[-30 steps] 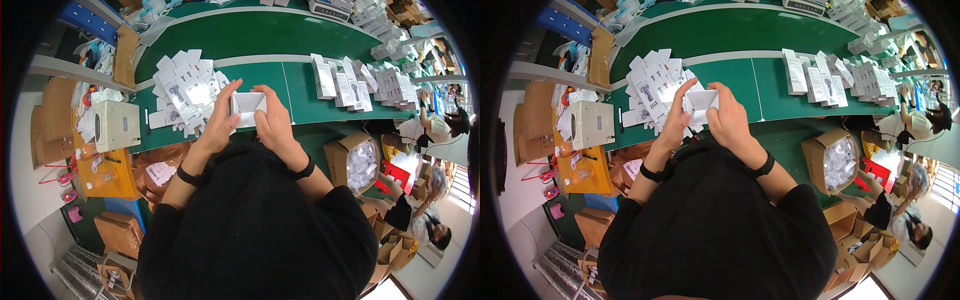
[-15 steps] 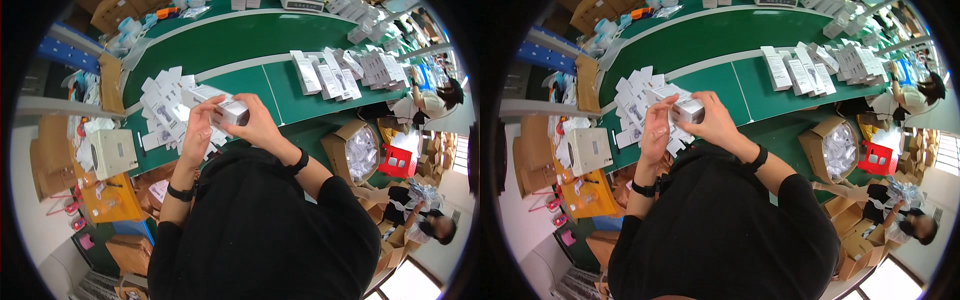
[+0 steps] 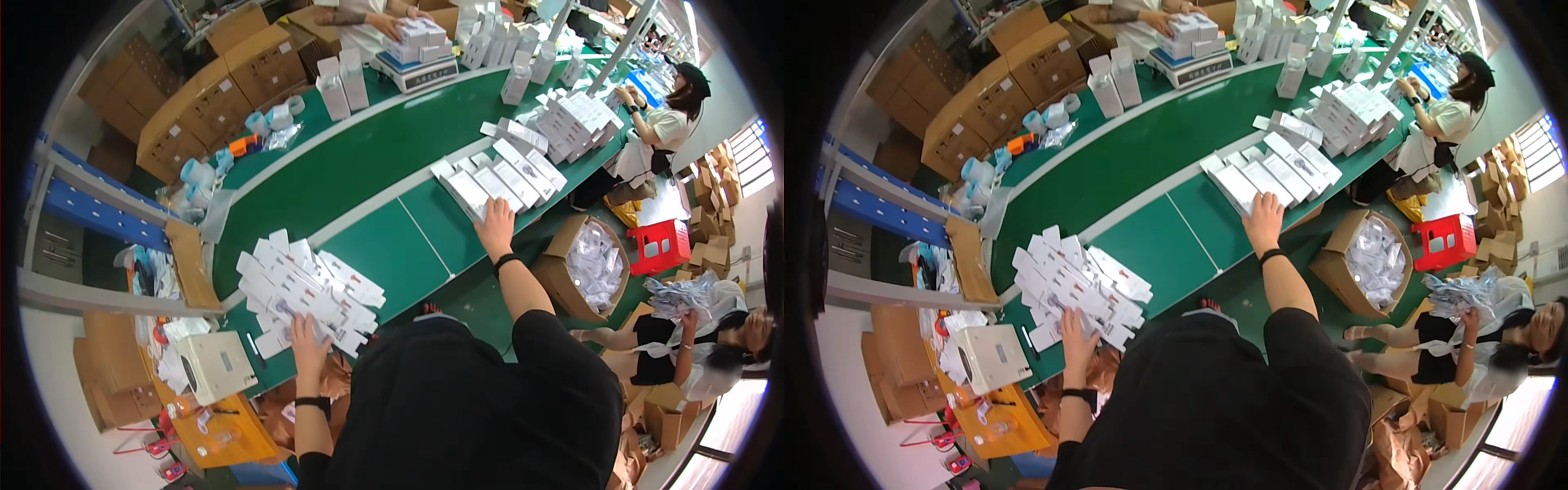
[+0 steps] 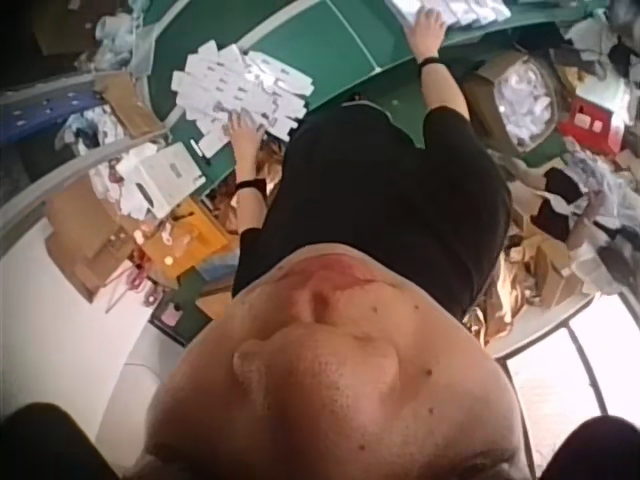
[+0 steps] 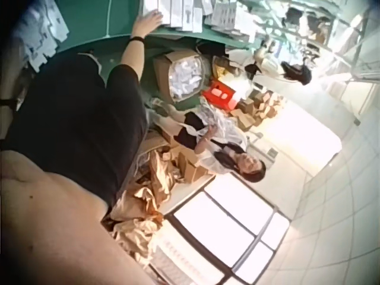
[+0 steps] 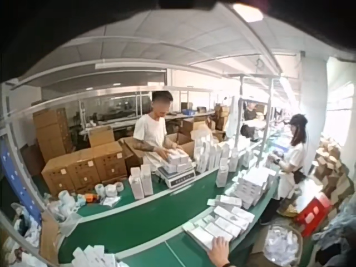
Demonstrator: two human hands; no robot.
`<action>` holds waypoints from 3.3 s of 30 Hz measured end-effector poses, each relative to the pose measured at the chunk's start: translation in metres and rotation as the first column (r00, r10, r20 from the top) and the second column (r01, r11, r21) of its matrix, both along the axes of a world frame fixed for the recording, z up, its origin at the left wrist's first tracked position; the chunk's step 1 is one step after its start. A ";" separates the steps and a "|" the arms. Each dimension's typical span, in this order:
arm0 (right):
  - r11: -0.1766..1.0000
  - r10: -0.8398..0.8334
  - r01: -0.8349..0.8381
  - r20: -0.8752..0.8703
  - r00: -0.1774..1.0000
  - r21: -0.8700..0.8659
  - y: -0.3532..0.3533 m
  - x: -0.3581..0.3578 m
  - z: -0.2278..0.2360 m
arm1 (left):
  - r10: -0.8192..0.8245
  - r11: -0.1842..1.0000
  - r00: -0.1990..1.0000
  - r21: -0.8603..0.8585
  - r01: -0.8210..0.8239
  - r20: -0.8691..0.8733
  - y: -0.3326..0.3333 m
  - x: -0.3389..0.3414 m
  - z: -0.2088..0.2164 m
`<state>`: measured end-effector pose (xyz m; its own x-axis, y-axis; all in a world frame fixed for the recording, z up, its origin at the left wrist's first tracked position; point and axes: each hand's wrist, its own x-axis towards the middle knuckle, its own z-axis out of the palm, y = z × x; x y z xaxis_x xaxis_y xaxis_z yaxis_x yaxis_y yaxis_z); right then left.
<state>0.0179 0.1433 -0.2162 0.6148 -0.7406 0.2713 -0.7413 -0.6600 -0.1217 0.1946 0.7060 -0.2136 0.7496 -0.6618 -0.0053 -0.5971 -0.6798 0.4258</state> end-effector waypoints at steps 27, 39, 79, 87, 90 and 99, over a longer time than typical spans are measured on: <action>0.160 0.751 -0.986 0.642 0.154 0.049 0.301 0.095 0.173 | 0.340 0.939 0.666 0.278 -0.203 -0.664 -0.047 0.029 0.256; 0.337 0.019 -0.794 0.840 0.543 0.506 0.347 0.088 0.239 | -0.495 0.392 0.863 -0.861 0.325 0.100 -0.081 0.021 0.193; 0.851 0.433 -0.474 0.211 0.876 0.224 0.209 0.055 0.121 | 0.003 0.961 0.983 -0.274 0.048 0.184 -0.044 0.042 0.060; 0.939 0.298 -0.301 0.043 0.953 0.166 0.180 0.030 0.022 | -0.018 0.987 1.000 0.160 0.020 -0.015 -0.004 0.007 0.027; 0.961 0.237 -0.239 0.030 0.971 0.139 0.198 0.046 0.022 | -0.047 0.994 0.998 0.096 0.051 -0.046 0.009 0.004 0.013; 0.814 0.491 -0.485 0.067 0.869 0.321 0.217 0.068 0.057 | -0.014 1.000 1.000 -0.015 0.014 0.009 -0.001 -0.017 0.077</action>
<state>0.0857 0.3604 -0.1597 0.9208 -0.3855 0.0599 -0.3367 -0.8629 -0.3768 0.1775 0.7054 -0.1364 0.7400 -0.6725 0.0114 -0.6106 -0.6645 0.4308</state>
